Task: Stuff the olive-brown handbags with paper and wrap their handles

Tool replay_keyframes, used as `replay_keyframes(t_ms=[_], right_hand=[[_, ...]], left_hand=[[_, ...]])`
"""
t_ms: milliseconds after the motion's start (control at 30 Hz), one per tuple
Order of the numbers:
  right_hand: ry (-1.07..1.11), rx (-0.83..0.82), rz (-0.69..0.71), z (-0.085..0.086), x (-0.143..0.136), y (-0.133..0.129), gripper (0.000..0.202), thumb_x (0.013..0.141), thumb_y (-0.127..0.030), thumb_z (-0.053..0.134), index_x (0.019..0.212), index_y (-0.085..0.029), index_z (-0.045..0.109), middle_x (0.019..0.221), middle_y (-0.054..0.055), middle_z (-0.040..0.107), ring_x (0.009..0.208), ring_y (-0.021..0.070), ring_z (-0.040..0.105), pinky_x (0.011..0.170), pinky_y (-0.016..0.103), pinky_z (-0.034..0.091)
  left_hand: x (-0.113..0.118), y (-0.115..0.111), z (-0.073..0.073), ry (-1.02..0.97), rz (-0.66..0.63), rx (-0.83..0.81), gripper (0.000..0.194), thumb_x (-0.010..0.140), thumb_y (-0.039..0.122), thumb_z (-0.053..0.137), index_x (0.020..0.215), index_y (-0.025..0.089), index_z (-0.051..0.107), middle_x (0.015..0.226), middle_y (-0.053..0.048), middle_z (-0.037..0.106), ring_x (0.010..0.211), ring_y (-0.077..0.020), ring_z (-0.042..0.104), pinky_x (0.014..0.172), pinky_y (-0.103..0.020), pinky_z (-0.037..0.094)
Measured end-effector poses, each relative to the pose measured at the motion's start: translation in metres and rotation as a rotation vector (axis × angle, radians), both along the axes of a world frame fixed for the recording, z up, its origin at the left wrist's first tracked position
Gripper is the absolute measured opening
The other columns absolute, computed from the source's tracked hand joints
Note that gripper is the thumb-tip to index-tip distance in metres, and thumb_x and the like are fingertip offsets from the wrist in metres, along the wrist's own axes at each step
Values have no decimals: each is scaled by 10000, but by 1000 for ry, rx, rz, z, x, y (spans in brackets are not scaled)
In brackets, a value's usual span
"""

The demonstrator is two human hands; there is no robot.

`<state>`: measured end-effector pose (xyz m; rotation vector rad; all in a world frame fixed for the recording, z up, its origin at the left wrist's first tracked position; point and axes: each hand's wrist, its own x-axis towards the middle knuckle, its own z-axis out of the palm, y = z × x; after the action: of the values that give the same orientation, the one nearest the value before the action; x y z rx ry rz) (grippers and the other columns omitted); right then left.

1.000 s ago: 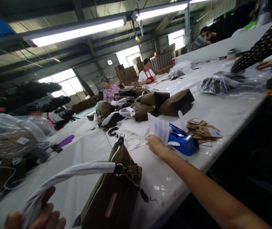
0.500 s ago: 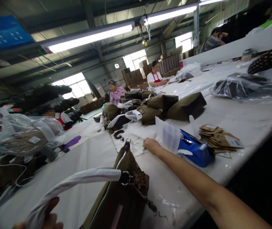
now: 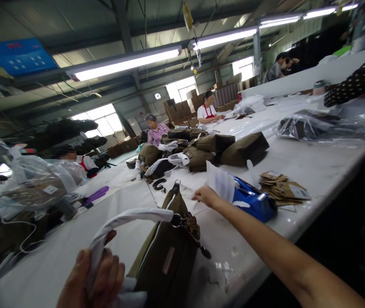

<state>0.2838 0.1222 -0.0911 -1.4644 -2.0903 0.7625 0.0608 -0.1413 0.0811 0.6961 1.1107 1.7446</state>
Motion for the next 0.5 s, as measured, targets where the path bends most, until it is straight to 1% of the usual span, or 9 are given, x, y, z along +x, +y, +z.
replay_keyframes(t_ms=[67, 100, 167, 267, 333, 367, 400, 433, 500], right_hand=[[161, -12, -42, 11, 8, -5, 342, 971, -453, 631, 847, -137, 674, 793, 11, 687, 737, 152, 657, 782, 349, 553], [250, -8, -74, 18, 13, -9, 366, 966, -481, 621, 847, -140, 676, 788, 20, 692, 737, 157, 658, 786, 352, 549], [442, 21, -142, 34, 22, -24, 417, 939, -552, 602, 866, -149, 683, 840, 56, 722, 808, 189, 676, 834, 363, 537], [717, 74, -199, 58, 33, -60, 482, 906, -629, 549, 937, -167, 682, 1006, 93, 741, 993, 242, 673, 921, 358, 510], [856, 87, -189, 73, 35, -93, 475, 920, -636, 522, 955, -181, 654, 1041, 84, 727, 1019, 232, 669, 928, 346, 514], [903, 85, -175, 79, 35, -111, 458, 929, -632, 525, 940, -187, 633, 1003, 73, 719, 968, 212, 678, 895, 333, 528], [939, 71, -155, 85, 33, -129, 443, 933, -628, 542, 912, -190, 608, 937, 55, 704, 868, 184, 682, 827, 311, 543], [963, 41, -127, 90, 30, -147, 436, 929, -622, 571, 882, -189, 588, 858, 31, 680, 733, 147, 661, 727, 279, 543], [972, -74, -50, 98, 22, -179, 451, 899, -616, 640, 830, -174, 580, 747, -6, 632, 503, 75, 541, 530, 218, 463]], left_hand=[[4, 4, -2, 7, 11, 7, 480, 721, 526, 831, 979, 152, 677, 459, 108, 366, 322, -31, 283, 303, -124, 255], [7, 5, -2, 11, 15, 15, 491, 724, 531, 829, 988, 145, 681, 472, 108, 370, 332, -25, 282, 310, -117, 256], [13, 5, -2, 20, 19, 34, 512, 733, 538, 826, 1022, 140, 686, 498, 106, 382, 357, -16, 279, 328, -105, 261], [21, 3, 0, 53, 4, 17, 558, 717, 552, 837, 1068, 143, 694, 537, 92, 434, 392, -12, 294, 348, -95, 258], [24, 1, 1, 91, -16, -9, 590, 709, 578, 834, 1083, 142, 698, 565, 75, 478, 416, -17, 325, 364, -96, 274], [25, 0, 1, 114, -33, -16, 596, 713, 591, 827, 1080, 140, 699, 575, 68, 494, 426, -21, 340, 371, -97, 283], [26, -1, 0, 139, -53, -13, 594, 725, 606, 812, 1075, 139, 700, 577, 63, 503, 431, -25, 350, 375, -100, 290], [26, -2, 0, 165, -80, -4, 586, 741, 617, 794, 1067, 139, 701, 578, 58, 512, 432, -28, 355, 377, -104, 293], [27, -4, -2, 218, -126, 21, 560, 770, 627, 765, 1022, 131, 700, 581, 47, 532, 427, -31, 369, 375, -111, 292]])
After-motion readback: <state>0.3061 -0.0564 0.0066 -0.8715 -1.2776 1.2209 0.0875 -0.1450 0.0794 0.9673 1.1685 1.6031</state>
